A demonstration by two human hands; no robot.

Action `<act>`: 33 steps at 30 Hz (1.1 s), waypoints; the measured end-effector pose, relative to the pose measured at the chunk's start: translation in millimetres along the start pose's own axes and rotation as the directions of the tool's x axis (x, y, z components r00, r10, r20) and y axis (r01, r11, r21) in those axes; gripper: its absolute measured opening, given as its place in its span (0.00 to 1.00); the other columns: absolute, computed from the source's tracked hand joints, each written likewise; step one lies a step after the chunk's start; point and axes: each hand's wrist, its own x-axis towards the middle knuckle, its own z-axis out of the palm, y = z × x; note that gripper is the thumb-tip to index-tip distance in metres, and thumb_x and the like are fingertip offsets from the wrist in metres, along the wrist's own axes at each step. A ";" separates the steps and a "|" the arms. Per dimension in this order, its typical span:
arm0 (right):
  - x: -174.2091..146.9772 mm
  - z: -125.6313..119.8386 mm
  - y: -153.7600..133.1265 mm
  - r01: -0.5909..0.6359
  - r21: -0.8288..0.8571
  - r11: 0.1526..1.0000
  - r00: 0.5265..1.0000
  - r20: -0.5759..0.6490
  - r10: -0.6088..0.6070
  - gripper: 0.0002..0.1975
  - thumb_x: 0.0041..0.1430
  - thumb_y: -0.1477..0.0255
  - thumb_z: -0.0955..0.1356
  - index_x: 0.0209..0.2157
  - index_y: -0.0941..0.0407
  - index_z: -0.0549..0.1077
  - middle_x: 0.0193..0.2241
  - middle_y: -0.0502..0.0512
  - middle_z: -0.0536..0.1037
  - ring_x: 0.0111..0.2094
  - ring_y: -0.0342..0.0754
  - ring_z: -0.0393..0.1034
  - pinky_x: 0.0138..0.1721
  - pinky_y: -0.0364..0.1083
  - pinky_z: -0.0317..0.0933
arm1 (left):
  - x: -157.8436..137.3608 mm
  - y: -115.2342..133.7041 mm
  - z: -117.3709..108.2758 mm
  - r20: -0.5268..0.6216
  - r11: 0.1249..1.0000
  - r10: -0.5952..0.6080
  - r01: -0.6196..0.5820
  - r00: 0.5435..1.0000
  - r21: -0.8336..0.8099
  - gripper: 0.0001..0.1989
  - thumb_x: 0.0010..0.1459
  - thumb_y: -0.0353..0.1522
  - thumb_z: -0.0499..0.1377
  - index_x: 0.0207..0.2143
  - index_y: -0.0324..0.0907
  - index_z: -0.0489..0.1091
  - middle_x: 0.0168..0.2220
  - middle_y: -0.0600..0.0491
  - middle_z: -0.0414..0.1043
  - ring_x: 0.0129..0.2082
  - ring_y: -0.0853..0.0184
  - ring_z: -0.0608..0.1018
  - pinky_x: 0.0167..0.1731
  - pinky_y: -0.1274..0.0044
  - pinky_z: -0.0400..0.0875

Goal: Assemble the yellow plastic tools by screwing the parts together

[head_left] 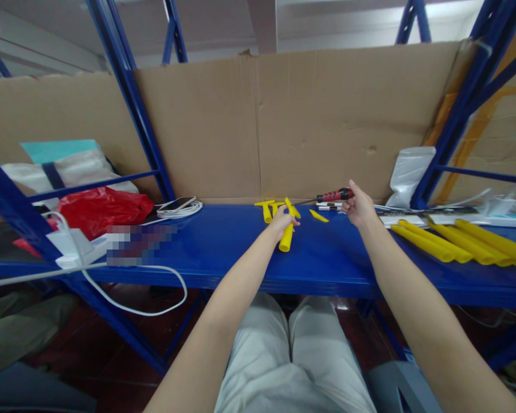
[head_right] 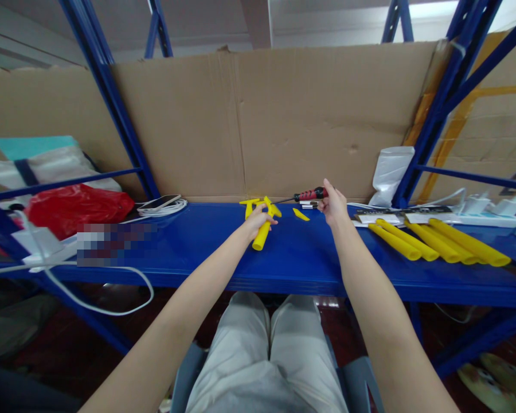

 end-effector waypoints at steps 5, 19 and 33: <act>-5.0 2.6 -4.8 0.000 0.041 0.999 0.999 0.037 -0.002 0.20 0.42 0.55 0.74 0.26 0.54 0.66 0.09 0.38 0.50 0.11 0.36 0.48 0.11 0.38 0.47 | -0.9 0.3 0.3 0.000 1.000 0.001 -0.001 1.000 0.006 0.42 0.43 0.16 0.55 0.61 0.45 0.52 0.42 0.47 0.72 0.30 0.67 0.79 0.16 0.84 0.64; -6.1 2.3 -7.0 -0.023 0.032 0.999 0.994 0.107 0.019 0.25 0.52 0.53 0.68 0.19 0.54 0.52 0.11 0.43 0.55 0.12 0.37 0.49 0.12 0.39 0.47 | -3.0 1.0 0.7 -0.001 1.000 -0.008 0.008 1.000 0.004 0.43 0.43 0.16 0.54 0.62 0.45 0.50 0.44 0.46 0.71 0.31 0.66 0.79 0.16 0.84 0.64; -0.1 0.2 1.0 0.098 -0.006 0.995 0.995 -0.028 -0.098 0.24 0.40 0.52 0.73 0.24 0.53 0.62 0.09 0.38 0.50 0.10 0.37 0.48 0.11 0.39 0.44 | -2.6 1.1 0.6 0.004 1.000 -0.010 0.010 1.000 0.021 0.42 0.43 0.16 0.55 0.61 0.46 0.52 0.43 0.47 0.72 0.30 0.68 0.79 0.16 0.85 0.64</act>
